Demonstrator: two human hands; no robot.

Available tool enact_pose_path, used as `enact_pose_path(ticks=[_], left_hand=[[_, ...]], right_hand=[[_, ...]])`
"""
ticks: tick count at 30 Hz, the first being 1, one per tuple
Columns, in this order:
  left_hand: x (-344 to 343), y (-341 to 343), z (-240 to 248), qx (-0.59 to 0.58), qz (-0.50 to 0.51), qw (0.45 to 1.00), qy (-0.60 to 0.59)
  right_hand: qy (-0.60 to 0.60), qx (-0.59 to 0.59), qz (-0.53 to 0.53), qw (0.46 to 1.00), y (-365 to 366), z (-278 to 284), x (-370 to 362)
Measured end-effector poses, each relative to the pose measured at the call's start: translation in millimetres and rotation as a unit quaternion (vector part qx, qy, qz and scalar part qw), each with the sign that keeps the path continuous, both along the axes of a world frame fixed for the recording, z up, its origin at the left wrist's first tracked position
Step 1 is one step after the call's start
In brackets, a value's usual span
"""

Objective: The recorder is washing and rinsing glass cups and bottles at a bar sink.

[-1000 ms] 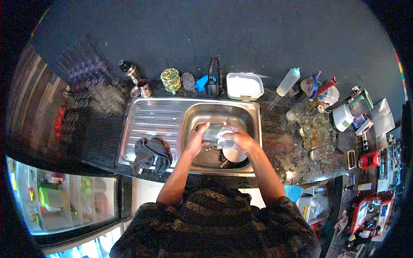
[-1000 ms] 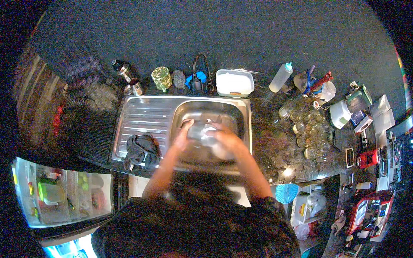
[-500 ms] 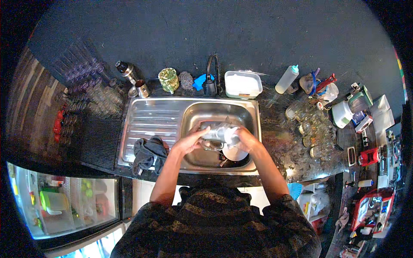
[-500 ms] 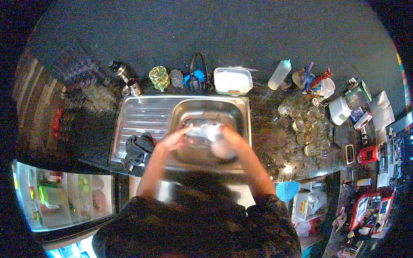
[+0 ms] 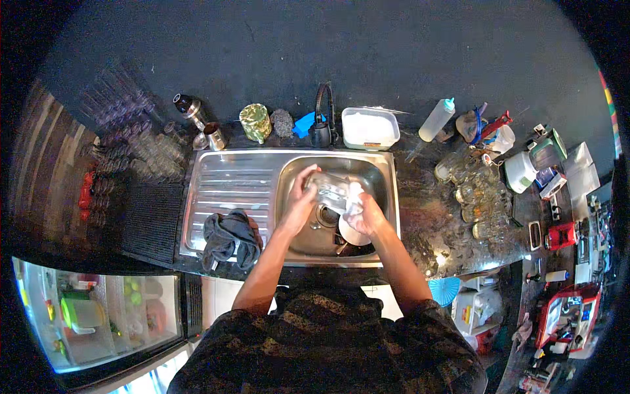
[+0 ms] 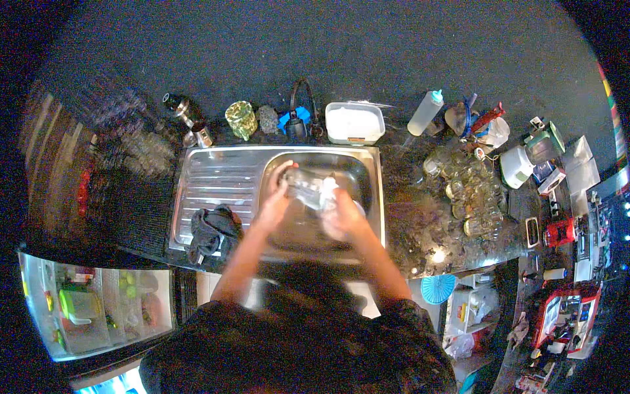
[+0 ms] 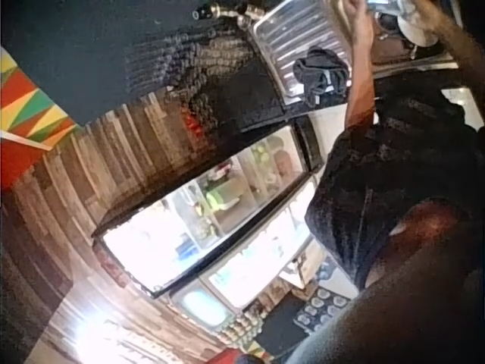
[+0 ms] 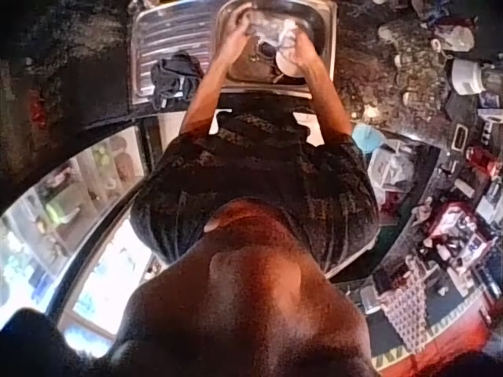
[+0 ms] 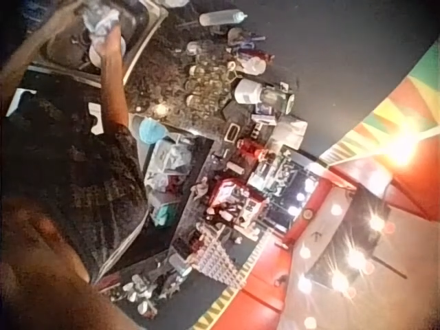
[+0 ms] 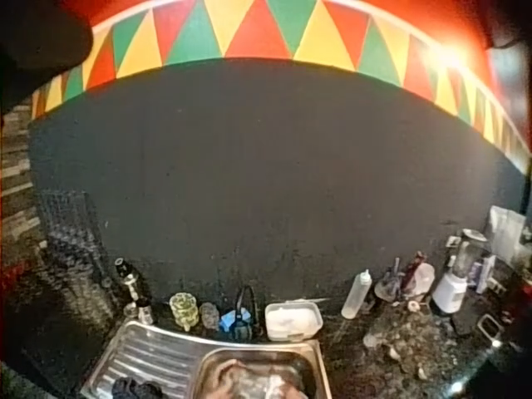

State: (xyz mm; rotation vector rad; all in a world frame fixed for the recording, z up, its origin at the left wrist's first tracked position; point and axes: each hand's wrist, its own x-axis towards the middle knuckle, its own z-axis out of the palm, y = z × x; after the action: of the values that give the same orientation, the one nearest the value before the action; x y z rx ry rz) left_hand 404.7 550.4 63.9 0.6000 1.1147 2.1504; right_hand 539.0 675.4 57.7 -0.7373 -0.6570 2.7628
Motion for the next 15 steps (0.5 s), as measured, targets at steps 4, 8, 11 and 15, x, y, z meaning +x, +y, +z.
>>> enact_pose_path(ticks=[4,8,11,15], left_hand=[[-6,1,-12,-0.14,0.031,0.982,0.125],[-12,4,-12,-0.252,-0.003,0.964,-0.088],[-11,-2,-10,-0.362,0.056,0.93,0.001],[-13,-13,-11,-0.211,-0.011,0.977,-0.032]], right_hand=[[-0.022,0.148,0.041,0.988,-13,-17,-4],[-0.078,0.459,0.148,0.872,-30,-36,-5],[-0.025,0.576,0.152,0.803,-32,-39,-5],[-0.041,0.266,0.128,0.955,-20,-28,0]])
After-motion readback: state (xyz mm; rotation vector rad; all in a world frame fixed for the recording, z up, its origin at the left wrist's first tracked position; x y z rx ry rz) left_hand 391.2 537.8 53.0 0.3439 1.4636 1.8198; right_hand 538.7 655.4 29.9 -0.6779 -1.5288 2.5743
